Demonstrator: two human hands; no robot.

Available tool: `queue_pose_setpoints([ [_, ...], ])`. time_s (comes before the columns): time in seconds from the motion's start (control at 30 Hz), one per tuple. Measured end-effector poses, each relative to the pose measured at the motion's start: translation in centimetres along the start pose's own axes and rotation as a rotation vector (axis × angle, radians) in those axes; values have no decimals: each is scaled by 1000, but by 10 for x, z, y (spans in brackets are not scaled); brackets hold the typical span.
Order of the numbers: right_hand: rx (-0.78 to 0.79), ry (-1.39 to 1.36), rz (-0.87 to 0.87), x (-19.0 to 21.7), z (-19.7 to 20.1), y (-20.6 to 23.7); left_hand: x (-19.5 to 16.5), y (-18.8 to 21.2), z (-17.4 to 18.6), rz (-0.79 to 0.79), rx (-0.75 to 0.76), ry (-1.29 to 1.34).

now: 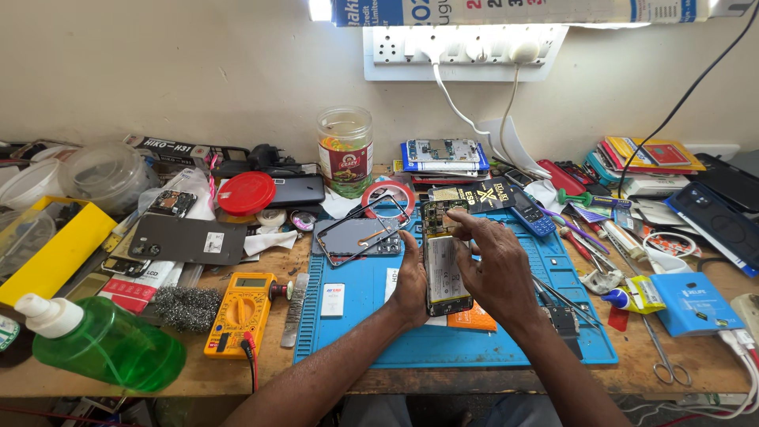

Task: The person disassembles a smartphone on a cluttered workbench, using a screwdriver and a metal prying tool to remove the back cover and internal components. They manipulate the battery and circuit board, then reassemble the device and test the screen.

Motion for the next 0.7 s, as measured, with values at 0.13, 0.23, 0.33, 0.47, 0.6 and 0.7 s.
queue_pose_setpoints([
  [0.13, 25, -24, -62, -2, -1, 9, 3, 0, 1, 7, 26, 18],
  [0.23, 39, -57, -84, -1, -5, 19, 1, 0, 2, -55, 54, 16],
  [0.33, 39, -46, -64, 2, -10, 28, 2, -1, 9, -57, -39, 85],
  [0.47, 24, -52, -9, 6, -13, 38, -2, 1, 2, -33, -5, 97],
  [0.6, 60, -64, -51, 2, -18, 49, -12, 0, -3, -82, 6, 165],
  [0.7, 79, -79, -143, -5, -20, 65, -18, -1, -10, -123, 91, 239],
])
Point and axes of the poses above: each hand's wrist, its own y-axis away from the middle knuckle, its own z-axis out of the back of the hand, x = y × z, the point moved 9 cm from there along -y, towards the middle knuckle, and after that the axes turned 7 degrees about -z, right-handed, at the moved point
